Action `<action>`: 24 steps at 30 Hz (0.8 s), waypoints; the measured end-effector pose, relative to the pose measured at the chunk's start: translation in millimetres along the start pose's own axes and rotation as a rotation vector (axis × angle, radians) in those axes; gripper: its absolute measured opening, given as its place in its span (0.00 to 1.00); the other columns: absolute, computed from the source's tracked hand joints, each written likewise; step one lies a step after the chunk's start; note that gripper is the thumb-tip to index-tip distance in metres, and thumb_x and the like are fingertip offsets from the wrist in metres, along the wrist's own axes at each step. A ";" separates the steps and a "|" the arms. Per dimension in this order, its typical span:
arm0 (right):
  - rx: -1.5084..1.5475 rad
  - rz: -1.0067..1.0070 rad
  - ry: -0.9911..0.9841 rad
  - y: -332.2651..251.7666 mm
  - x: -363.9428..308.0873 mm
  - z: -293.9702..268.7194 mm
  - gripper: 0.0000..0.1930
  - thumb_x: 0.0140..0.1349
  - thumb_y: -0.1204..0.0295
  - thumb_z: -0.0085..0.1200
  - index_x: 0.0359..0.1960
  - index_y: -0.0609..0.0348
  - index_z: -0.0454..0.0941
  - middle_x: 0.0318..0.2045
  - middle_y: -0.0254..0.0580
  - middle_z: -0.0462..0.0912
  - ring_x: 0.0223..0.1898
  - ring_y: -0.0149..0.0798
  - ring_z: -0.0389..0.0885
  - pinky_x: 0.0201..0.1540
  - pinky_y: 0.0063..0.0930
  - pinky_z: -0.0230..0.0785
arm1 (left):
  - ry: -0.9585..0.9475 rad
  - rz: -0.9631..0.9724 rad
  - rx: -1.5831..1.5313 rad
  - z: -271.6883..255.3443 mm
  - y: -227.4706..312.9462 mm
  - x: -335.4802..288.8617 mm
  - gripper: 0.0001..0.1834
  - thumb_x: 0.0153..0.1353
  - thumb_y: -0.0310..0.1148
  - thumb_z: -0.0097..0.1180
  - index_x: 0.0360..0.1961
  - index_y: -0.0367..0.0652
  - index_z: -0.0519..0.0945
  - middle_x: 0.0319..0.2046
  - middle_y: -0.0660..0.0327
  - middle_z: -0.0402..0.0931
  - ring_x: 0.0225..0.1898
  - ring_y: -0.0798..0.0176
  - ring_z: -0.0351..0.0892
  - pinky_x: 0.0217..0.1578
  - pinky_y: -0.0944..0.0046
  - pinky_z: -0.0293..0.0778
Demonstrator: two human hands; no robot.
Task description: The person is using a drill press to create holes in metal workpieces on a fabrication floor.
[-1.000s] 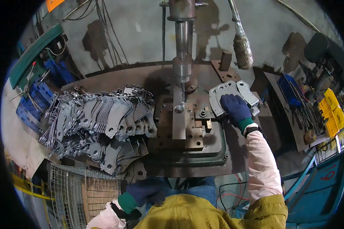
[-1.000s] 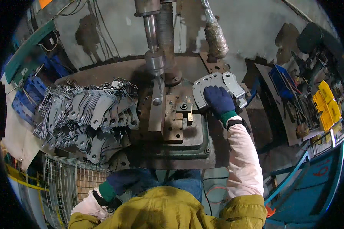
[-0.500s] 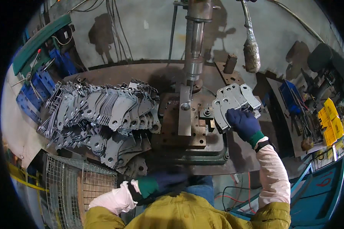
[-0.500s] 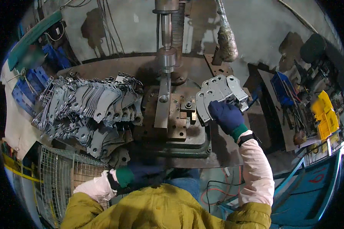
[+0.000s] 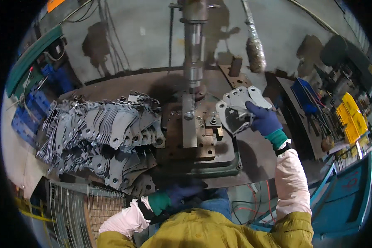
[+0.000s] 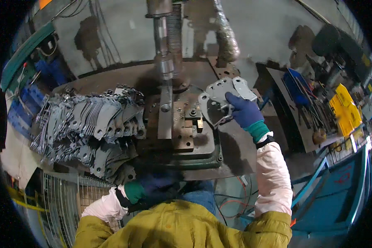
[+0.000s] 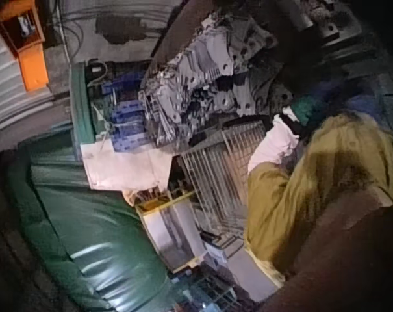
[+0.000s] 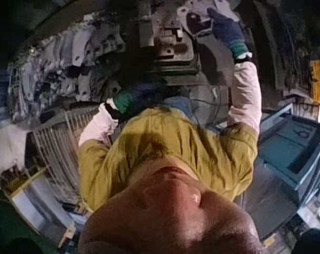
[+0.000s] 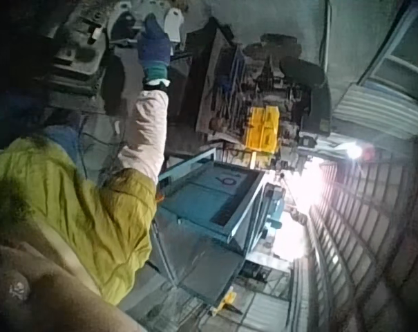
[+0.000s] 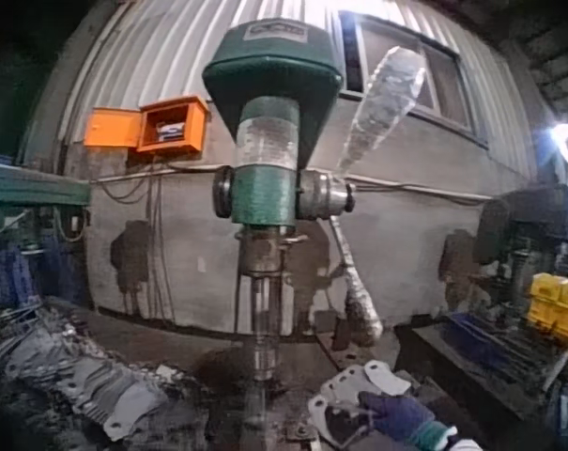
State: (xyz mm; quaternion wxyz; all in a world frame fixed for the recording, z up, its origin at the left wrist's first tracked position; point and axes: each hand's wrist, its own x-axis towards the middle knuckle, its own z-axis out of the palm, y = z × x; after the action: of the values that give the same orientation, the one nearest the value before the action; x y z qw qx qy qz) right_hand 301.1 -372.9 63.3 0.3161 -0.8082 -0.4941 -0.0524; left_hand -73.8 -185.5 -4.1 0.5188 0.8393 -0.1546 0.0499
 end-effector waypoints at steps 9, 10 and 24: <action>-0.288 -0.144 0.291 -102.9 -109.7 3.7 0.36 0.51 0.72 0.59 0.67 0.56 0.71 0.49 0.45 0.83 0.38 0.44 0.83 0.42 0.39 0.76 | 0.097 -0.298 -0.570 18.8 59.0 96.0 0.28 0.62 0.35 0.59 0.64 0.42 0.74 0.59 0.51 0.77 0.62 0.47 0.75 0.63 0.48 0.69; -0.331 -0.227 0.306 -110.5 -123.0 11.6 0.38 0.49 0.70 0.60 0.67 0.57 0.70 0.49 0.44 0.83 0.39 0.46 0.82 0.43 0.41 0.77 | 0.062 -0.308 -0.475 23.4 61.3 103.3 0.29 0.62 0.36 0.57 0.65 0.42 0.73 0.60 0.52 0.76 0.63 0.47 0.73 0.65 0.48 0.67; -0.056 1.303 0.880 -76.6 -476.0 54.9 0.35 0.60 0.52 0.66 0.63 0.62 0.73 0.53 0.56 0.81 0.54 0.50 0.81 0.57 0.40 0.71 | 0.130 -0.279 -0.556 34.6 18.9 72.6 0.26 0.64 0.33 0.60 0.62 0.36 0.73 0.53 0.52 0.78 0.52 0.53 0.80 0.55 0.52 0.77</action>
State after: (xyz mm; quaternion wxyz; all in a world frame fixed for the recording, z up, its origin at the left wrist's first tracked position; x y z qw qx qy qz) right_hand -16.1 -682.6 -134.2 0.4295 -0.8476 0.2514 -0.1841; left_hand -13.5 -239.1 13.9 0.7389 0.6735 -0.0122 -0.0125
